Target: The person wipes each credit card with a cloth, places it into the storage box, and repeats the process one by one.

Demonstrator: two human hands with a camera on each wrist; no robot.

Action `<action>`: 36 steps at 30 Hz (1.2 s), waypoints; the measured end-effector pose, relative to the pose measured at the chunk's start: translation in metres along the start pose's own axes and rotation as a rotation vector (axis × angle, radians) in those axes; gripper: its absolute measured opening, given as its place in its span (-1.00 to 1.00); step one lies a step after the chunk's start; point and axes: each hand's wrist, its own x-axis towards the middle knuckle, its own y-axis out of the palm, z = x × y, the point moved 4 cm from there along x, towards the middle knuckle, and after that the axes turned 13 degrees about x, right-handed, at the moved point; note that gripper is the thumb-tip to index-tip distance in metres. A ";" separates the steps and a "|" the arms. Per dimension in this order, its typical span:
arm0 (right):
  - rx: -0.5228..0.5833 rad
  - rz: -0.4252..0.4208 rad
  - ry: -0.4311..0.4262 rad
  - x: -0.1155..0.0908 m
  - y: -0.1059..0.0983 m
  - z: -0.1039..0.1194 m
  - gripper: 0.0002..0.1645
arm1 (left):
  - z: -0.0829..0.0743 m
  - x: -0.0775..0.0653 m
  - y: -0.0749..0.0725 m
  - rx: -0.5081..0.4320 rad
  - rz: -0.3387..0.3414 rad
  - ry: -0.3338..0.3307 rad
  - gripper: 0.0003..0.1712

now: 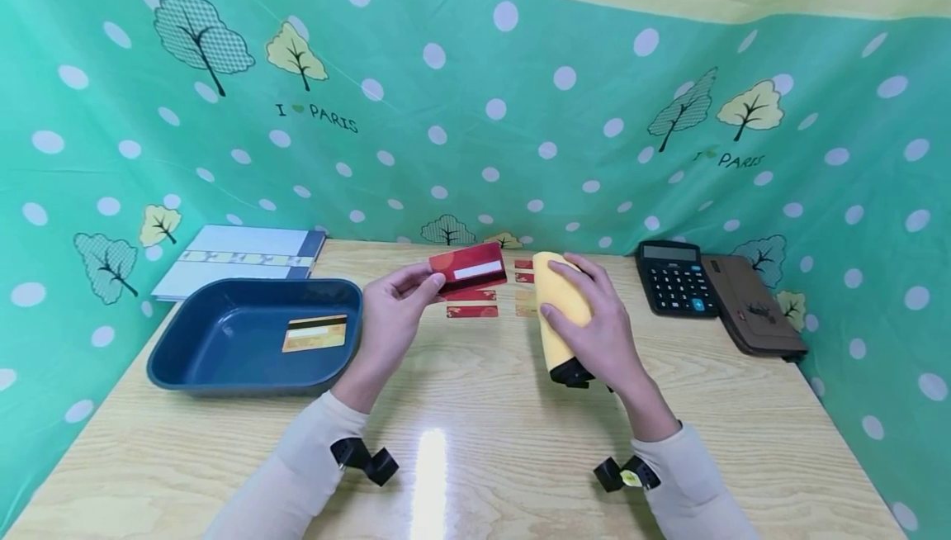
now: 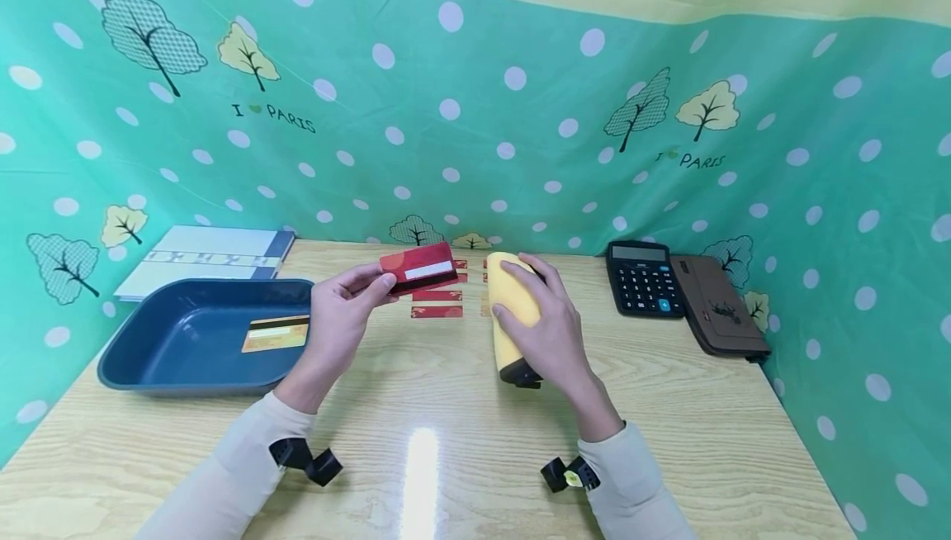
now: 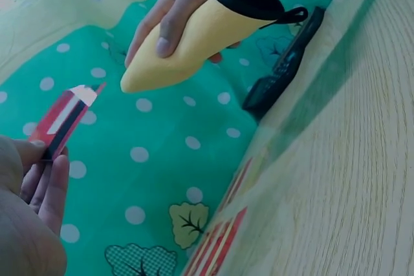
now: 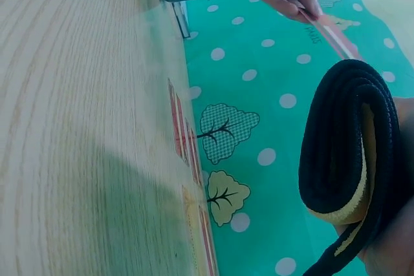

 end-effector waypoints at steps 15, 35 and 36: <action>0.020 0.014 -0.008 -0.001 0.004 0.004 -0.30 | 0.006 0.000 0.012 0.002 0.045 -0.021 -0.56; -0.009 0.029 -0.059 -0.008 0.024 0.008 -0.29 | 0.010 -0.008 0.027 -0.034 0.133 -0.063 -0.58; -0.006 0.029 -0.063 -0.008 0.025 0.008 -0.29 | 0.010 -0.008 0.027 -0.035 0.133 -0.057 -0.59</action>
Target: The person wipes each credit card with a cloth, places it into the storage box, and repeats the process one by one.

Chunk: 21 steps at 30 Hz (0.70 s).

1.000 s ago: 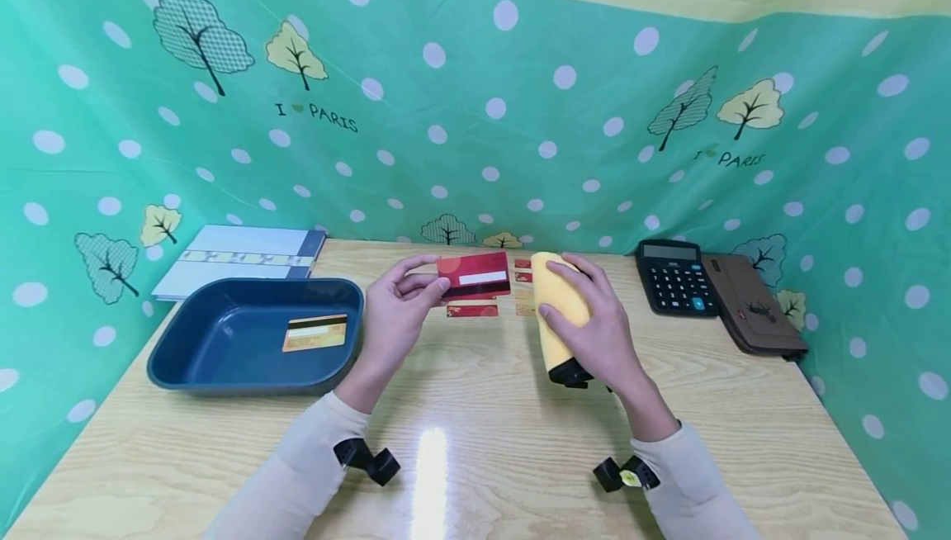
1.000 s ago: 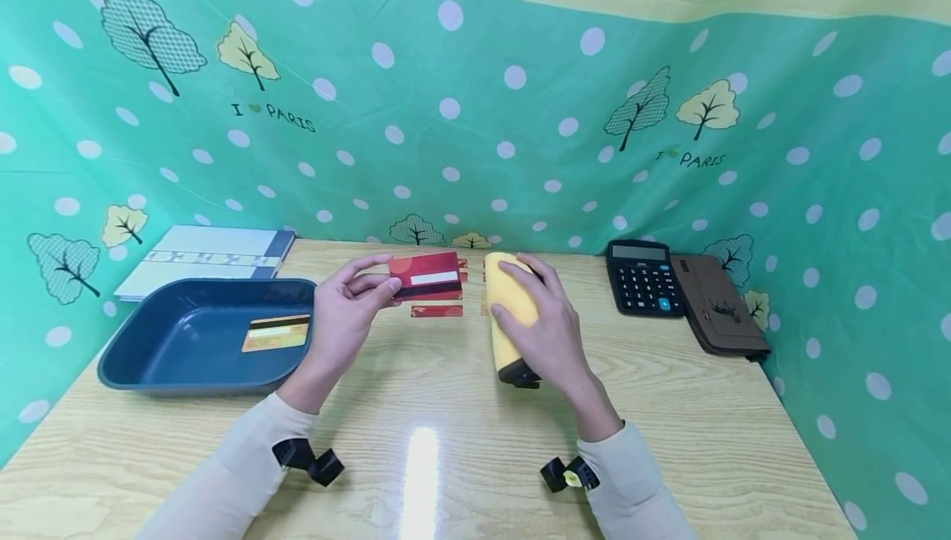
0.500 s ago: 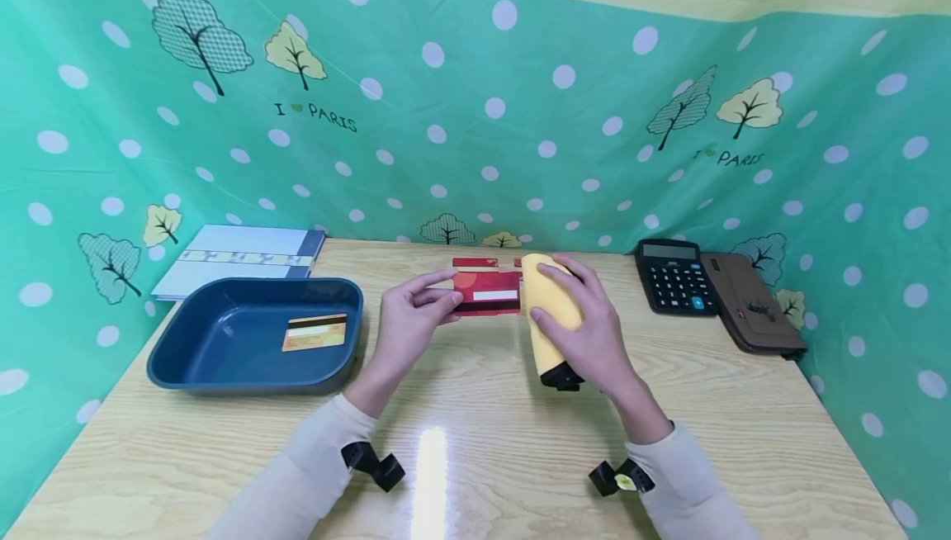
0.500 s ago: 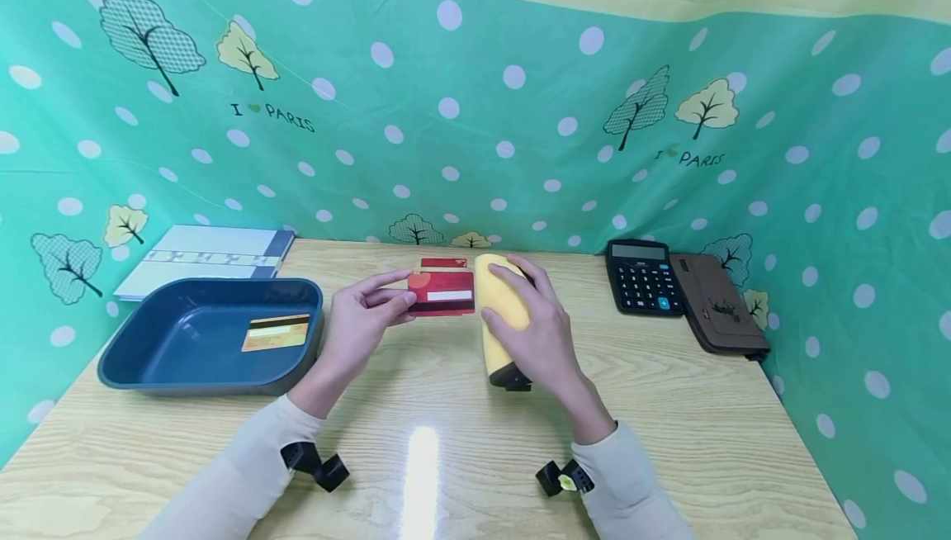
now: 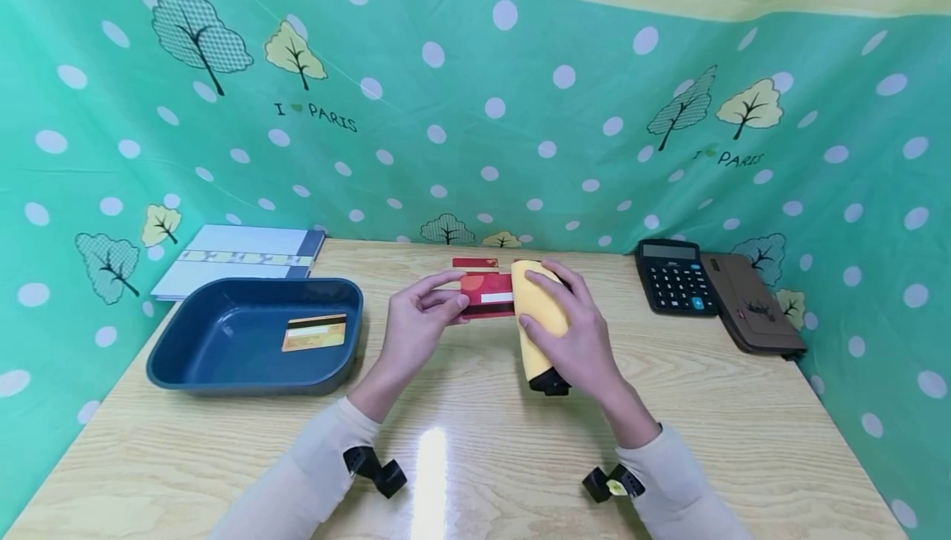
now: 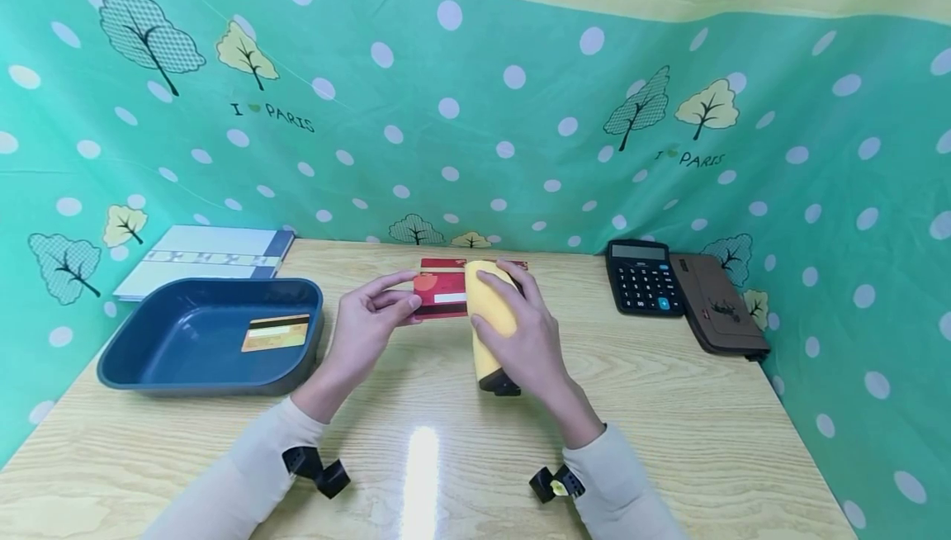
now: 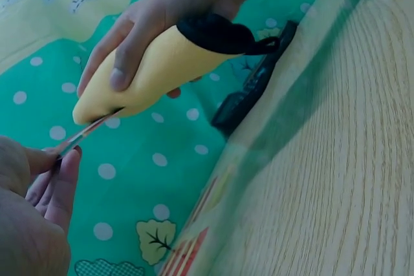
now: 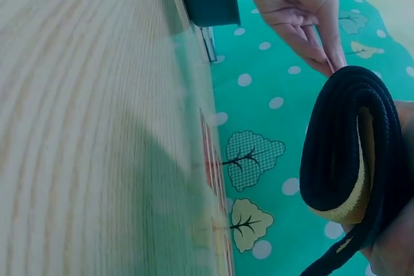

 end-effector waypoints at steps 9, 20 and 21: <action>0.010 0.023 -0.027 -0.004 0.009 0.005 -0.27 | -0.001 -0.004 0.006 -0.005 -0.014 0.006 -0.60; -0.030 0.028 -0.084 -0.007 0.015 0.009 -0.28 | -0.002 -0.007 0.010 -0.044 0.003 0.025 -0.61; -0.032 0.029 -0.085 -0.008 0.016 0.010 -0.28 | -0.002 -0.008 0.010 -0.039 0.004 0.025 -0.60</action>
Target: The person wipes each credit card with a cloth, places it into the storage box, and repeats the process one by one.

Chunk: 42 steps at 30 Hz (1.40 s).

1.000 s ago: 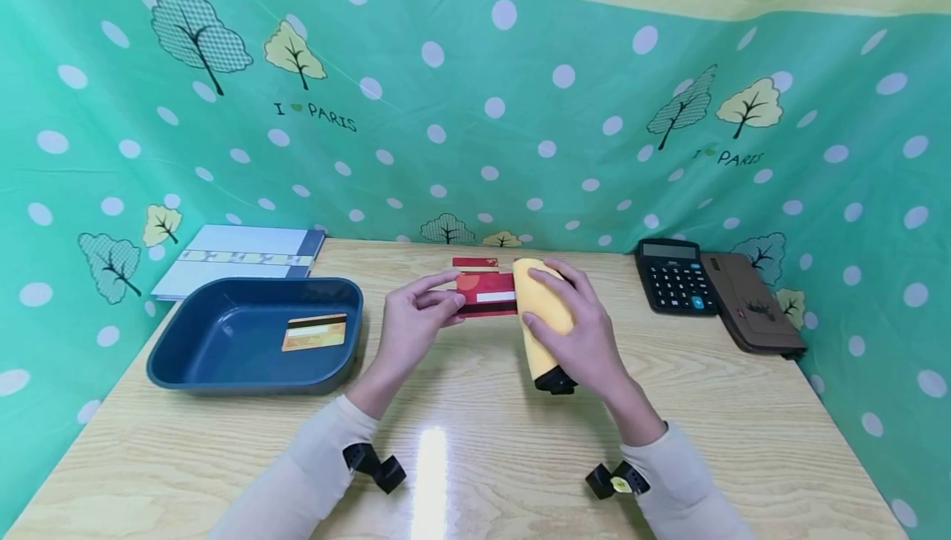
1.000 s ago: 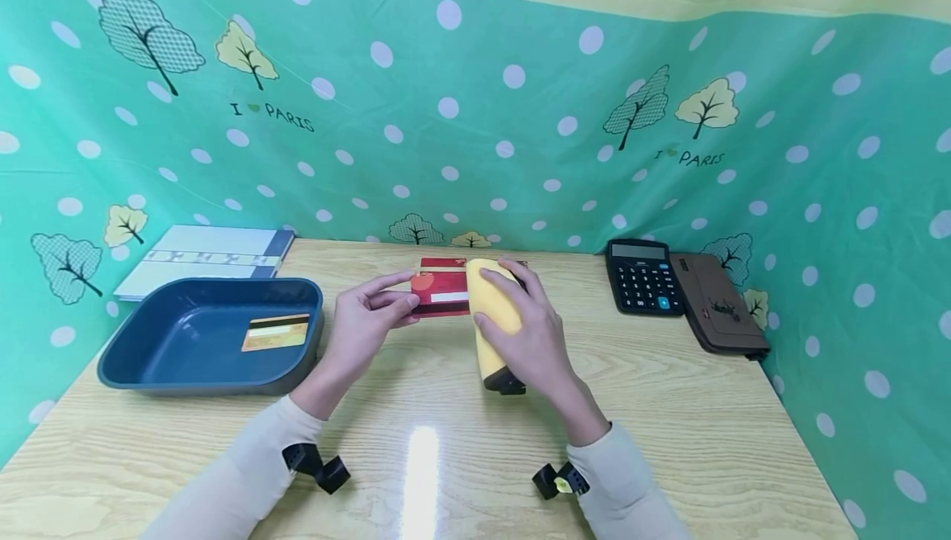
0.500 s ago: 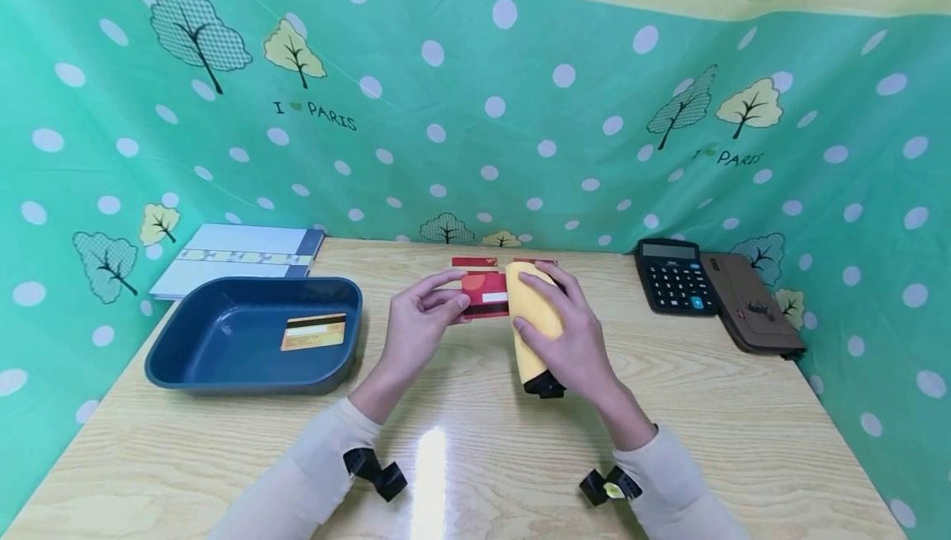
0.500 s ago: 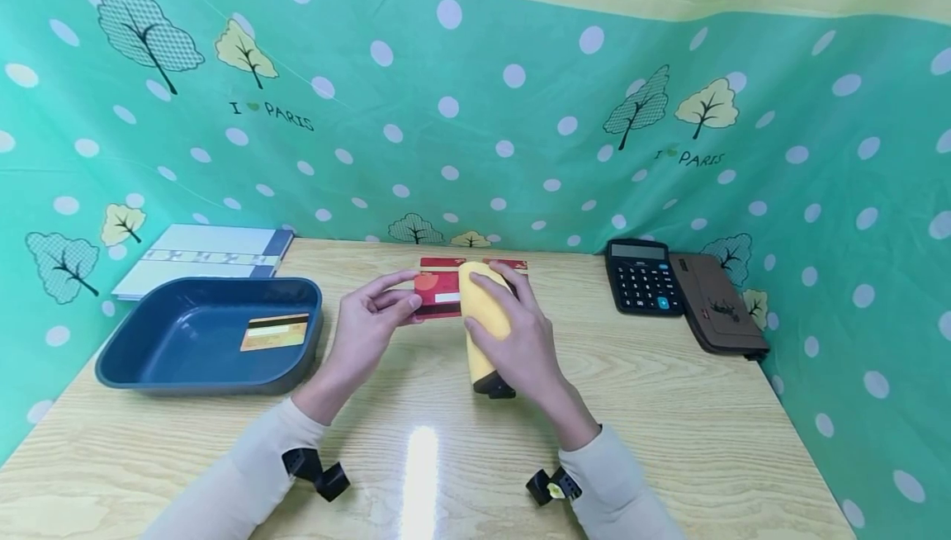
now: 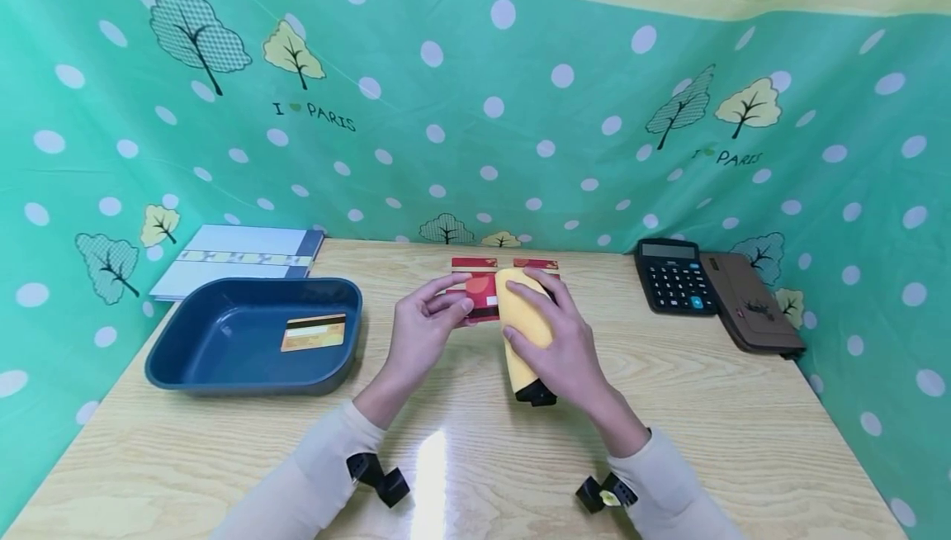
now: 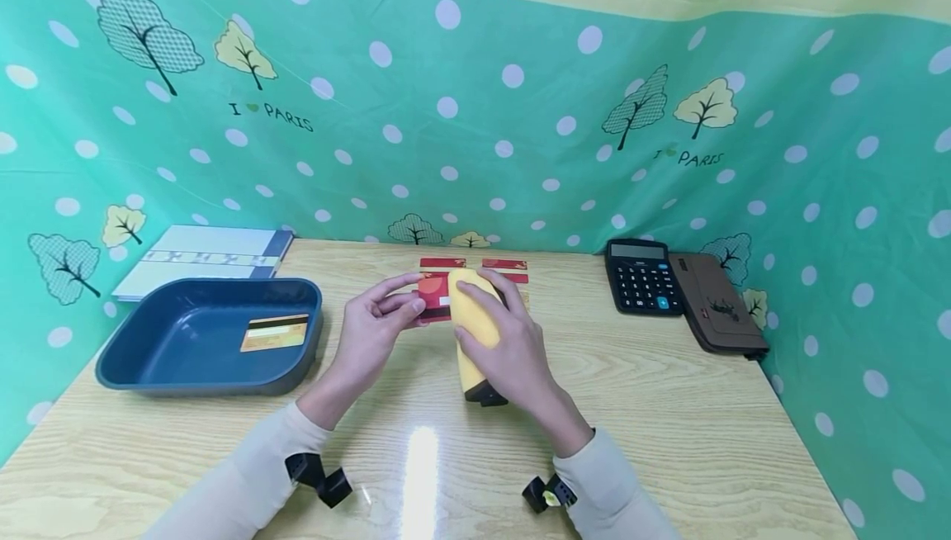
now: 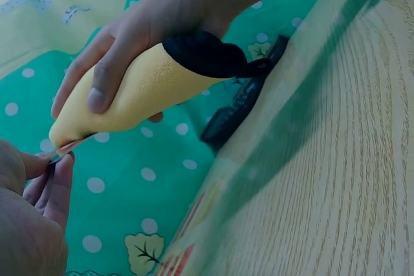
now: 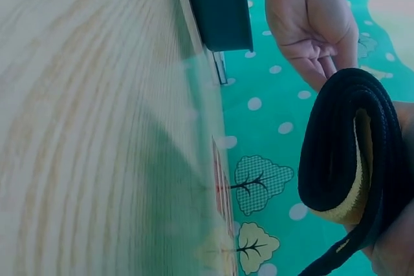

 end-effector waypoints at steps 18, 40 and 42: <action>-0.035 0.027 -0.007 -0.002 0.004 -0.001 -0.28 | 0.003 0.000 -0.001 0.154 -0.065 -0.023 -0.56; 0.023 0.084 -0.002 -0.005 0.010 0.004 -0.26 | 0.000 -0.002 0.007 0.008 0.031 -0.058 -0.56; 0.039 0.093 0.006 -0.005 0.010 0.004 -0.25 | 0.000 -0.002 0.007 -0.006 0.042 -0.060 -0.57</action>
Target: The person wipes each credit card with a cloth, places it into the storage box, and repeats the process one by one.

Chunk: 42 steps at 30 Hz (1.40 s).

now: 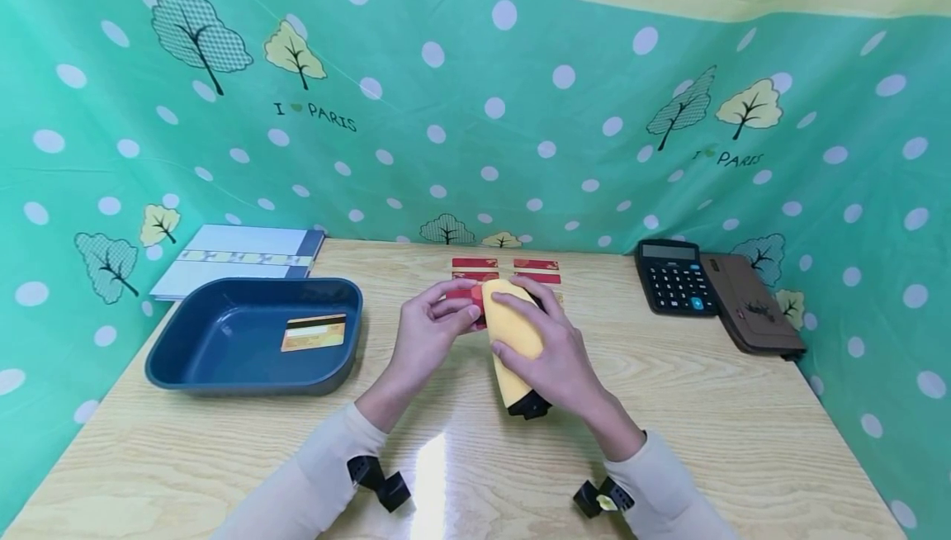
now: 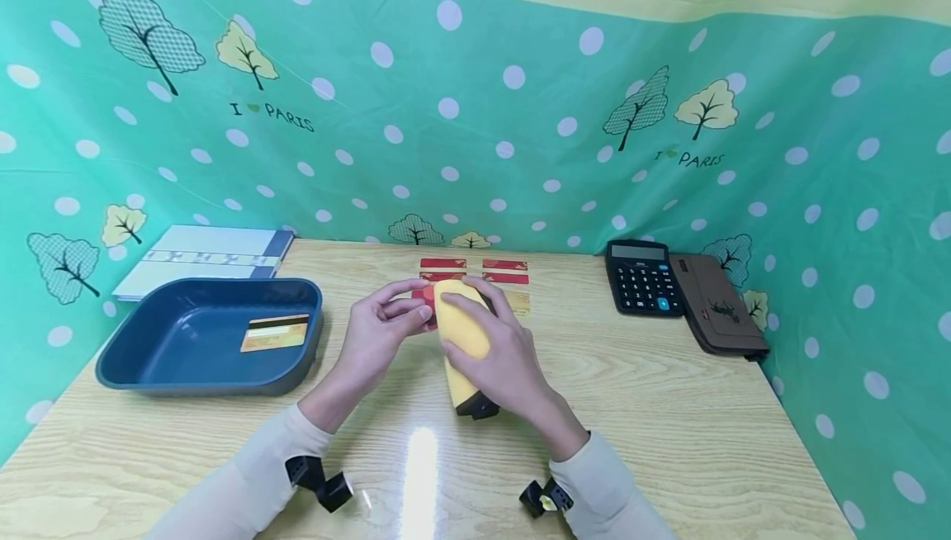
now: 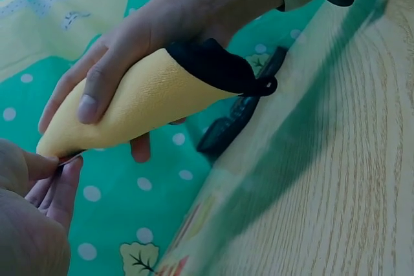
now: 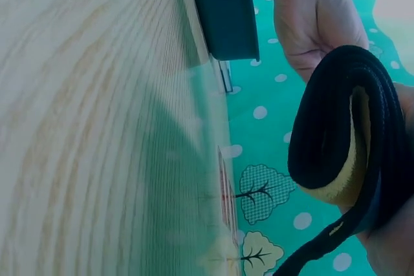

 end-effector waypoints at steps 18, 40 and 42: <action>-0.034 -0.051 0.029 0.002 -0.007 -0.003 -0.26 | -0.004 -0.003 -0.001 0.045 0.022 -0.017 -0.60; -0.032 -0.131 0.088 0.010 -0.043 -0.017 -0.26 | -0.013 0.003 -0.016 -0.023 -0.011 -0.047 -0.57; -0.033 -0.132 0.088 0.011 -0.045 -0.017 -0.26 | -0.014 0.004 -0.019 -0.018 -0.020 -0.052 -0.57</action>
